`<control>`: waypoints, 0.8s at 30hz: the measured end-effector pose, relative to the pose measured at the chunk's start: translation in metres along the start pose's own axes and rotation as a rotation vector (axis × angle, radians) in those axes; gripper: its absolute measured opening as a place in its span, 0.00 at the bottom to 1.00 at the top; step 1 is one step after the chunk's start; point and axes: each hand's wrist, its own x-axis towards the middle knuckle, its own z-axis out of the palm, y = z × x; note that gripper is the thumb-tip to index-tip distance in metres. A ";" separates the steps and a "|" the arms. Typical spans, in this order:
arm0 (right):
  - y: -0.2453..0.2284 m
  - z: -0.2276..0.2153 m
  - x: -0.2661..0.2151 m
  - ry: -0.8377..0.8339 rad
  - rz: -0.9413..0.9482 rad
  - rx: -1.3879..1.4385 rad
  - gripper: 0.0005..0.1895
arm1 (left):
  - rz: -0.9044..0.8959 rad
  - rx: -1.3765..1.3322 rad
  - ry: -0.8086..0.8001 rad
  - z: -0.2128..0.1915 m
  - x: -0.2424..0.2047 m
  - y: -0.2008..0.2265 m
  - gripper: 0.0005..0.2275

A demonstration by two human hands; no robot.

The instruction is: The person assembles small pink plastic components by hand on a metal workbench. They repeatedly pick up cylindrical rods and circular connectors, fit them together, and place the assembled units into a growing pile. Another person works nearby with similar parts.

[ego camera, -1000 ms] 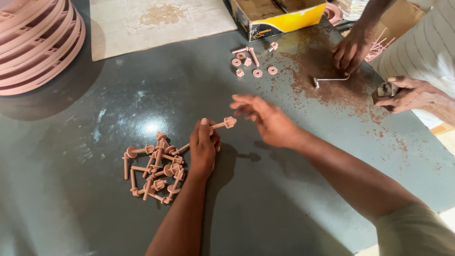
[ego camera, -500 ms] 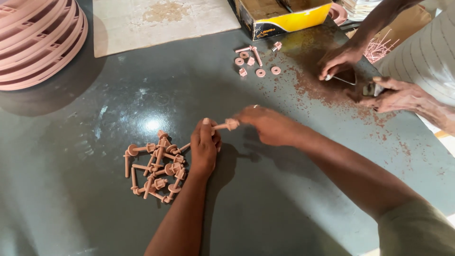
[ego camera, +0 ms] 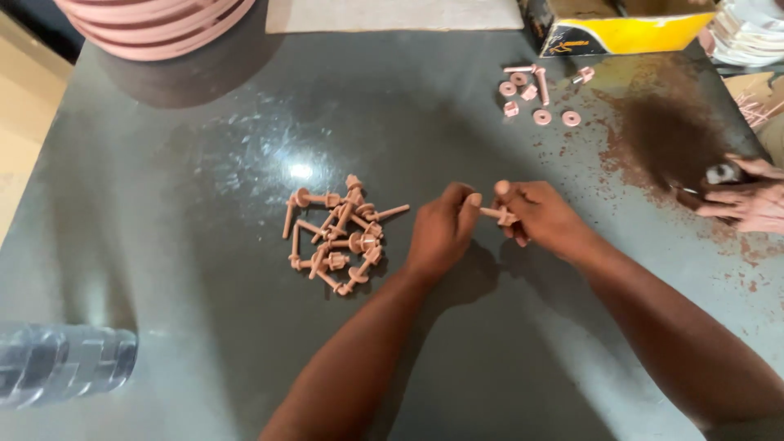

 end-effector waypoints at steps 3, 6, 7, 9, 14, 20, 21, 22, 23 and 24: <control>0.001 -0.009 -0.014 0.060 -0.234 0.005 0.18 | -0.098 -0.011 0.012 0.002 0.000 0.005 0.13; -0.001 0.003 -0.021 0.056 -0.513 -0.077 0.20 | -0.179 -0.021 0.019 -0.007 0.005 0.005 0.13; 0.001 0.008 -0.022 0.114 -0.392 -0.057 0.18 | -0.167 -0.013 0.004 -0.008 0.005 0.005 0.13; 0.006 0.012 -0.030 0.140 -0.173 0.035 0.15 | -0.129 0.001 -0.011 -0.005 0.003 0.007 0.12; 0.018 0.006 -0.034 -0.051 0.126 0.453 0.24 | 0.049 0.079 -0.016 -0.011 0.004 0.016 0.09; 0.005 0.014 -0.068 0.231 -0.015 0.020 0.28 | 0.116 0.068 -0.109 -0.018 -0.009 0.041 0.09; -0.003 0.019 -0.074 0.246 -0.265 -0.070 0.25 | 0.020 0.050 -0.085 -0.020 -0.008 0.047 0.10; -0.008 0.027 -0.083 0.251 -0.510 -0.156 0.25 | -0.084 0.029 -0.063 -0.021 -0.012 0.052 0.10; -0.013 0.032 -0.090 0.252 -0.756 -0.240 0.28 | -0.187 0.006 -0.041 -0.023 -0.015 0.055 0.11; -0.013 0.041 -0.097 0.279 -0.703 -0.212 0.24 | -0.246 0.000 -0.056 -0.027 -0.025 0.058 0.12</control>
